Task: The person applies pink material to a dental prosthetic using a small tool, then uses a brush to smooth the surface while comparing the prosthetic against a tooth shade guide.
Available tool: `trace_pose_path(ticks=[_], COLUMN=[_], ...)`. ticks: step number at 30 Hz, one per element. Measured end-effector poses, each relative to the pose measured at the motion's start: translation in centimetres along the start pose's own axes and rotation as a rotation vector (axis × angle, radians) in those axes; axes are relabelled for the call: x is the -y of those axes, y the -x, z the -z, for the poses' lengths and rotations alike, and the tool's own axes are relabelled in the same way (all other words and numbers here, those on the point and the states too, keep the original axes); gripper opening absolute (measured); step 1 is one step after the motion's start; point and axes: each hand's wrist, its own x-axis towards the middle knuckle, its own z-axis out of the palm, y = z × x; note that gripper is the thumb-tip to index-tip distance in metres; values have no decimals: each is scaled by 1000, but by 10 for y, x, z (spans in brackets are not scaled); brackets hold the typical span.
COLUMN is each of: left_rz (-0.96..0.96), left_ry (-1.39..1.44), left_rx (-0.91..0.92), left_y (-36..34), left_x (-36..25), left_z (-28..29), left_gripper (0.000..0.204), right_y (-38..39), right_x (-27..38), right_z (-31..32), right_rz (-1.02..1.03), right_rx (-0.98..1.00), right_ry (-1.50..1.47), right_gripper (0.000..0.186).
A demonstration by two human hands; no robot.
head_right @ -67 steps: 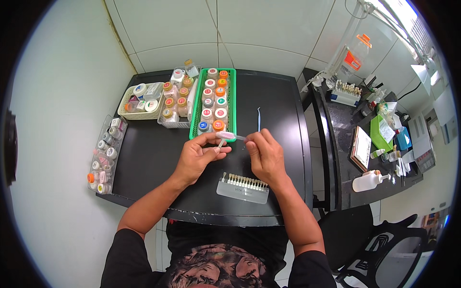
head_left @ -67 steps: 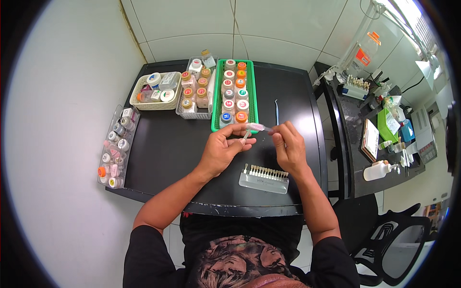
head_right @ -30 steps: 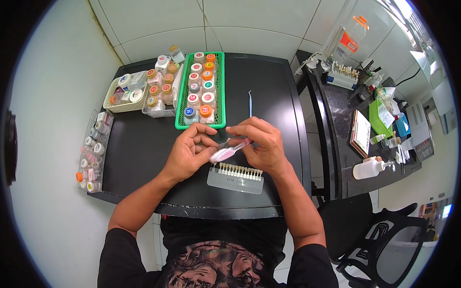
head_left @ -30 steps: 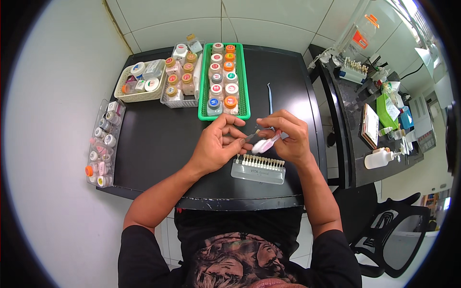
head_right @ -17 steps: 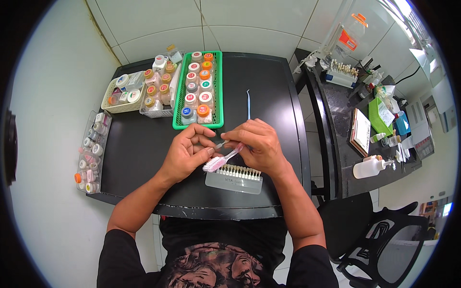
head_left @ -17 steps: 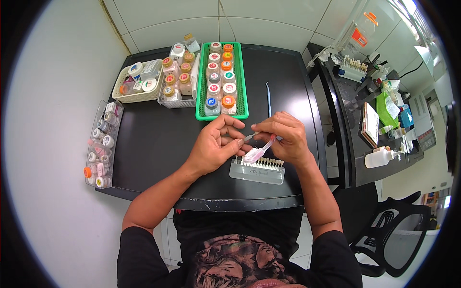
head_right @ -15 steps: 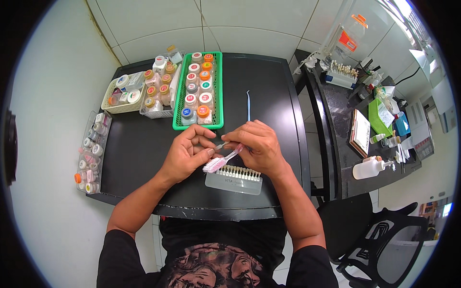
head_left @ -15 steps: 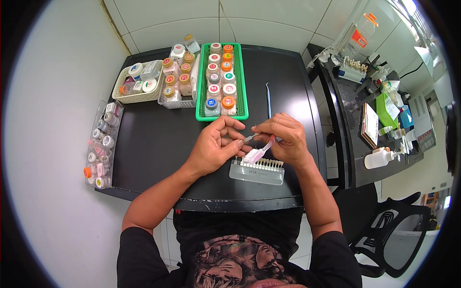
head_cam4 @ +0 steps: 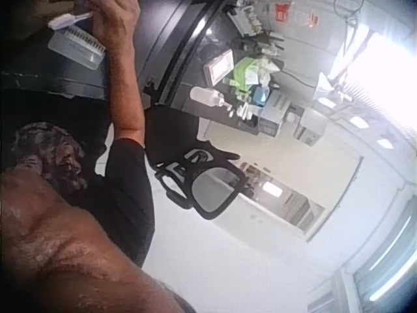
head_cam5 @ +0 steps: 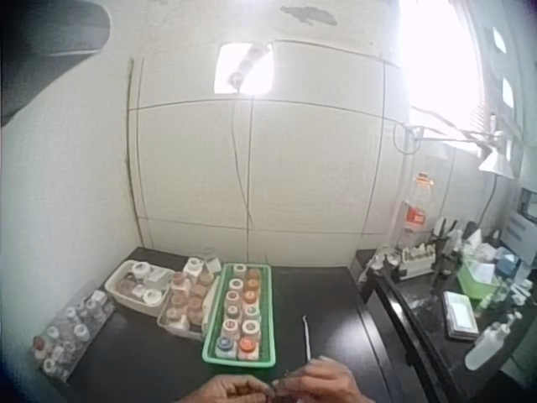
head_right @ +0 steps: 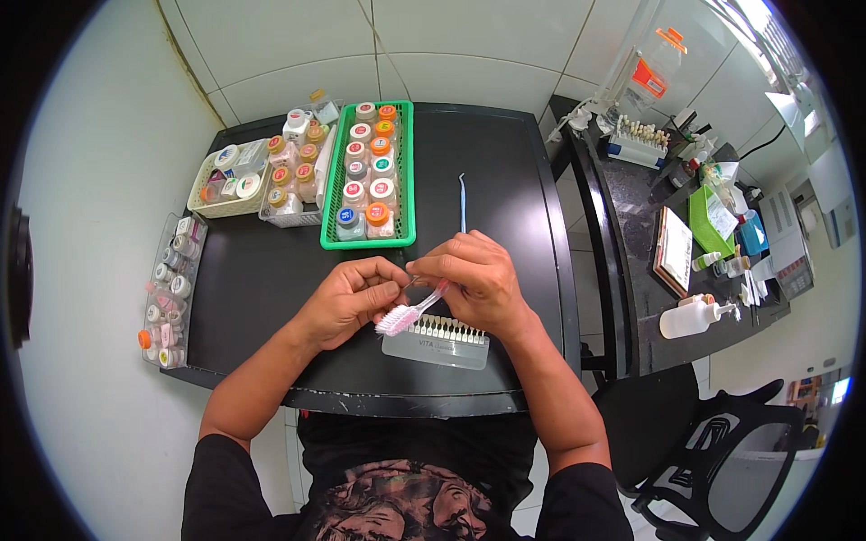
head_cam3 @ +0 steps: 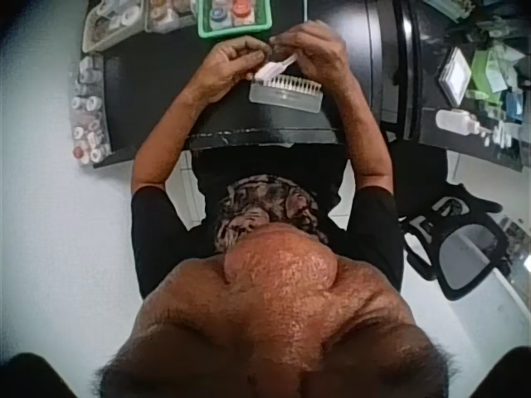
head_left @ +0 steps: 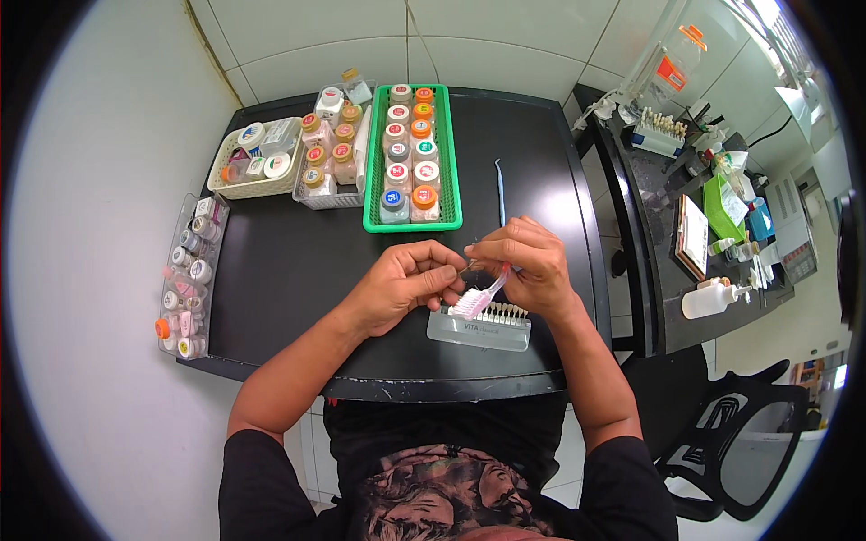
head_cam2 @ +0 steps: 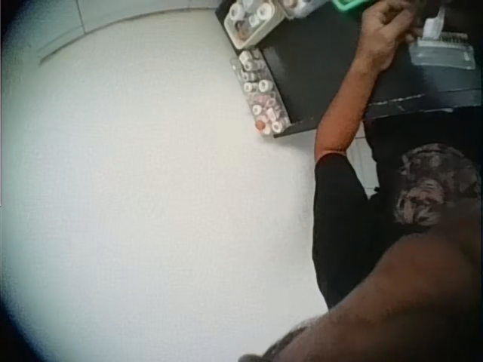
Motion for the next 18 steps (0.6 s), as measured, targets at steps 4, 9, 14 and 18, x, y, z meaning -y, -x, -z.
trace_pose_path(ticks=[4, 9, 14, 18], left_rz=[-23, -80, -50, -38], left_ry=[16, -7, -7, 26], left_rx=[-117, -152, -141, -181], left_y=[1, -1, 2, 0], left_x=[4, -2, 1, 1], left_z=[6, 0, 6, 0], left_gripper=[27, 28, 26, 24], right_y=[-12, 2, -2, 2], right_x=[15, -6, -8, -15], right_z=[6, 10, 14, 24], right_rz=[-168, -186, -225, -228], right_rx=[-34, 24, 3, -9], right_ry=[16, 161, 456, 331], right_gripper=[23, 37, 36, 38])
